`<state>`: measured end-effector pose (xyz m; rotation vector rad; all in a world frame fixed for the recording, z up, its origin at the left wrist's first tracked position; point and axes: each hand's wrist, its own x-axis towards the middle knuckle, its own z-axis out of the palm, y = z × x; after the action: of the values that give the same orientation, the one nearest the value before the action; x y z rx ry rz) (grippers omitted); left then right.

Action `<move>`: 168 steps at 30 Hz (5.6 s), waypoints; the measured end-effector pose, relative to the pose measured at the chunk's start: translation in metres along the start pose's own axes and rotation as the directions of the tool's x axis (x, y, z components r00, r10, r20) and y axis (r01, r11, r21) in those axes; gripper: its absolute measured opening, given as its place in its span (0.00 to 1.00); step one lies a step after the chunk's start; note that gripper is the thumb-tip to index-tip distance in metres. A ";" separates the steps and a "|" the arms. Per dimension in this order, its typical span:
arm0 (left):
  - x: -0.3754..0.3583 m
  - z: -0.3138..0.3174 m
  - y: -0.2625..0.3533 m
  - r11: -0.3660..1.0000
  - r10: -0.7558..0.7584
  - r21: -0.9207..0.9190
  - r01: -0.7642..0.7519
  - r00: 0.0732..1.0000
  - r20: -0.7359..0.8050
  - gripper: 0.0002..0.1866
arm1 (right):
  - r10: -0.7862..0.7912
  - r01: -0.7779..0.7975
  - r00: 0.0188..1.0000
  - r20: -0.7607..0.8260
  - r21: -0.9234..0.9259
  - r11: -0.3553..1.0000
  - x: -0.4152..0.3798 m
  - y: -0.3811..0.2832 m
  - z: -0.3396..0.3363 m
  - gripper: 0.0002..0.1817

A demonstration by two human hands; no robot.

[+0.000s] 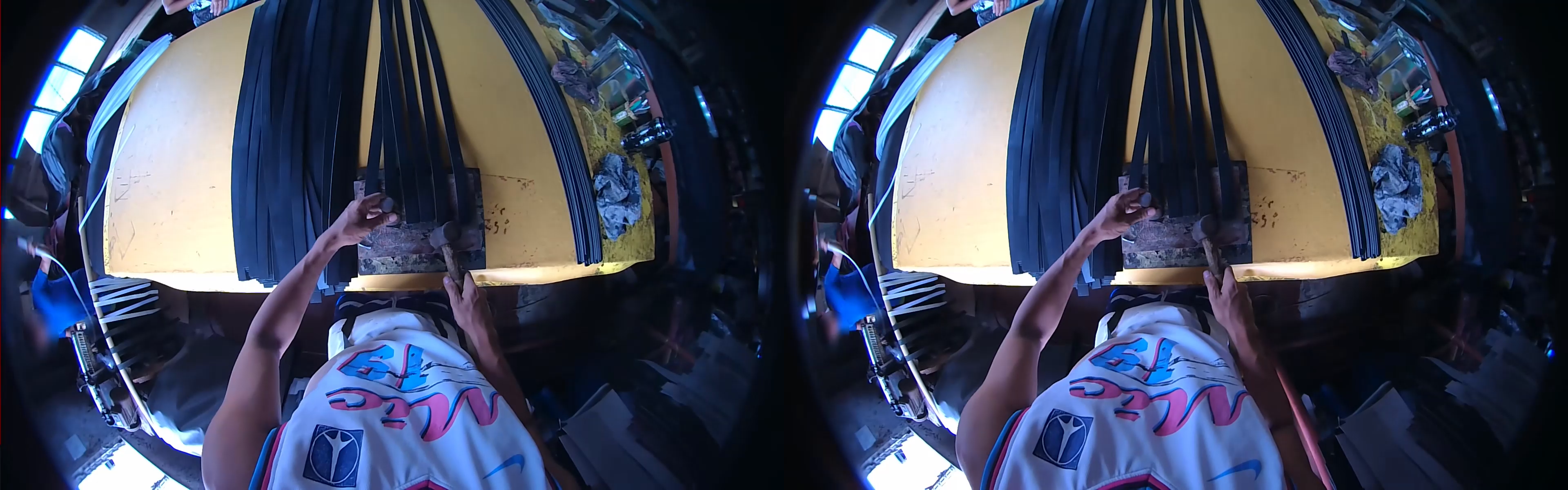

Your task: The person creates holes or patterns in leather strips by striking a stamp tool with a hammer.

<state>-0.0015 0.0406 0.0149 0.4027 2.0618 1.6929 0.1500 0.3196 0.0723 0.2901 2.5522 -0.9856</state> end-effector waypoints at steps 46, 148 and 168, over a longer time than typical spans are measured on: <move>-0.019 0.035 0.022 0.997 0.010 -0.076 0.002 0.987 0.159 0.19 | 0.131 -0.128 0.991 -0.011 0.121 0.984 0.002 -0.007 -0.024 0.29; 0.008 0.031 0.013 0.934 0.215 0.280 -0.222 0.975 0.058 0.19 | -0.261 0.249 0.960 -0.099 -0.115 0.962 -0.012 -0.069 -0.011 0.24; 0.063 0.055 0.013 0.995 0.065 0.070 -0.069 0.996 0.054 0.19 | 0.070 -0.069 0.996 0.053 -0.018 0.997 -0.004 0.021 -0.032 0.28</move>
<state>-0.0284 0.1203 0.0100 0.5390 2.0982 1.6316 0.1520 0.3562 0.0830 0.3417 2.4835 -0.9341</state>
